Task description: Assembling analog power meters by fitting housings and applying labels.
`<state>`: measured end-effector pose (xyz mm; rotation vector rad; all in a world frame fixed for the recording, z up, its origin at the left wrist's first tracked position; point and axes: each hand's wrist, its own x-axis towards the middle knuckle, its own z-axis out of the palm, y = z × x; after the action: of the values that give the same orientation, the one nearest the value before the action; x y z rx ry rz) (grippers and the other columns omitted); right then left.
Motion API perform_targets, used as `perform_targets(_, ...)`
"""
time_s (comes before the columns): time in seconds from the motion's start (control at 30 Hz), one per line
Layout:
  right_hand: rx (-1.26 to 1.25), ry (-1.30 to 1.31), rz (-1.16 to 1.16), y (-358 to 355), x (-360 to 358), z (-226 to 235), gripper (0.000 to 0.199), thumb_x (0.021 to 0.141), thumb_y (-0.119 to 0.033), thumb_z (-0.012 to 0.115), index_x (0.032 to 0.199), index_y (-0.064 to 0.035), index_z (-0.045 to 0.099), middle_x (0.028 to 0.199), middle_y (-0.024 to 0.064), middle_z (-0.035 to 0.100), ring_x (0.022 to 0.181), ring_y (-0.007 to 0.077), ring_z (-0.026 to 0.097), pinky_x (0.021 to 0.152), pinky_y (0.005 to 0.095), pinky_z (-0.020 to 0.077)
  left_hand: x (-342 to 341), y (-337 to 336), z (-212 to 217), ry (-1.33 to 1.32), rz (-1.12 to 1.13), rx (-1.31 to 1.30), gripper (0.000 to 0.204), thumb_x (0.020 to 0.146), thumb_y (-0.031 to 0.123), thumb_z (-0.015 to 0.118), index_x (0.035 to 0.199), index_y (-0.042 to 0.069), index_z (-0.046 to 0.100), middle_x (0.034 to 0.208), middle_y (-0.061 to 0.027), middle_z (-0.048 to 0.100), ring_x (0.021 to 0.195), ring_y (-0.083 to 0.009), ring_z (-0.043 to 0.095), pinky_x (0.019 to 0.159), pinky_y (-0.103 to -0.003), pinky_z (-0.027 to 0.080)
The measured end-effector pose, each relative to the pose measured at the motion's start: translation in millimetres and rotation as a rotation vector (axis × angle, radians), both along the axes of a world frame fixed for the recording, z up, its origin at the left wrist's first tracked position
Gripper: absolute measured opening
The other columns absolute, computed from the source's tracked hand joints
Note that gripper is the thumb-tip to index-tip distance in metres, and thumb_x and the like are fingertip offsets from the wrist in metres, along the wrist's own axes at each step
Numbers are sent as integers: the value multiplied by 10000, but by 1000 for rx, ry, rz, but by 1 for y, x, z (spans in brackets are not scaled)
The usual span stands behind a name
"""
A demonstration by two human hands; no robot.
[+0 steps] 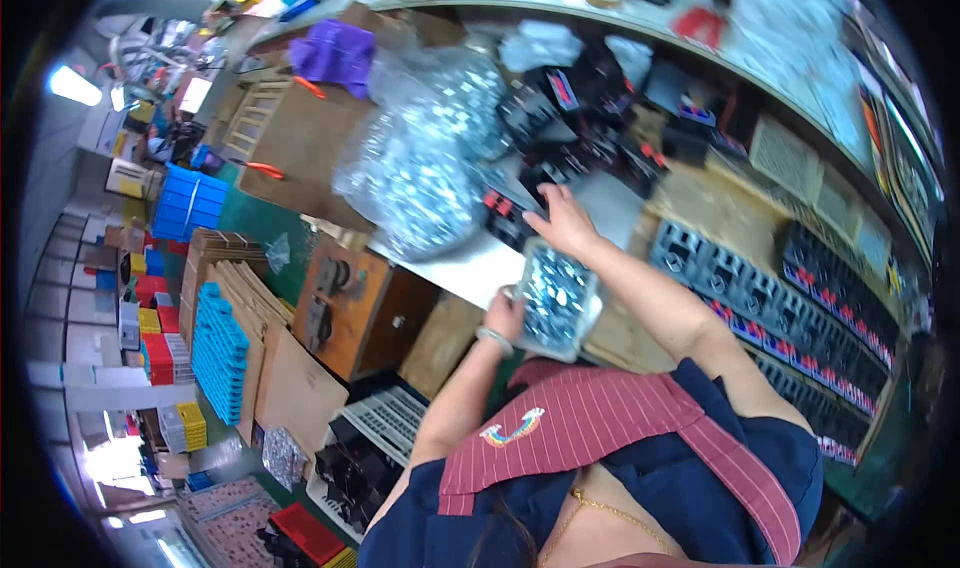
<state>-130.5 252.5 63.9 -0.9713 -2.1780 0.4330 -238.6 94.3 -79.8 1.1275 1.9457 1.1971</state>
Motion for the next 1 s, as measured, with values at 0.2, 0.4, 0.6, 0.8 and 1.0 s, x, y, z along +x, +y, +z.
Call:
perform_targets(0.2, 10, 16, 211, -28, -60, 64, 214, 756, -177, 686, 824, -29, 546, 816, 129, 562, 763, 337, 577, 664, 419, 458, -46, 3, -12, 44, -14, 162, 286, 827, 164, 648, 1077, 31, 605, 694, -83, 599, 636, -175, 560, 588, -324, 454)
perform_targets(0.4, 235, 195, 321, -95, 5, 104, 195, 728, -77, 726, 800, -29, 551, 831, 104, 566, 700, 251, 588, 589, 318, 478, -55, 34, 23, 198, 84, 335, 474, 905, 387, 547, 1198, 14, 541, 1077, -202, 593, 948, -308, 587, 834, -387, 464)
perform_targets(0.6, 455, -9, 511, -149, 86, 65, 202, 715, -126, 740, 807, -45, 580, 894, 118, 589, 812, 269, 611, 681, 346, 517, 11, -16, 184, -1763, -738, 479, 825, 837, 729, 358, 1294, 52, 473, 1238, -166, 555, 1101, -307, 568, 952, -470, 461)
perform_targets(0.8, 36, 263, 394, -147, 164, 74, 163, 776, -75, 692, 929, -41, 646, 875, 102, 603, 791, 256, 598, 679, 327, 480, 85, -28, 164, -1499, -434, 376, 825, 818, 764, 341, 1210, 64, 533, 1097, -127, 621, 943, -263, 630, 819, -405, 532)
perform_targets(1.0, 268, -60, 717, -145, 206, 67, 233, 733, -79, 709, 960, -116, 669, 908, 38, 568, 839, 233, 553, 704, 338, 475, 142, -37, 132, -1485, -502, 293, 828, 848, 754, 250, 1329, 104, 428, 1193, -117, 554, 1049, -257, 578, 904, -391, 494)
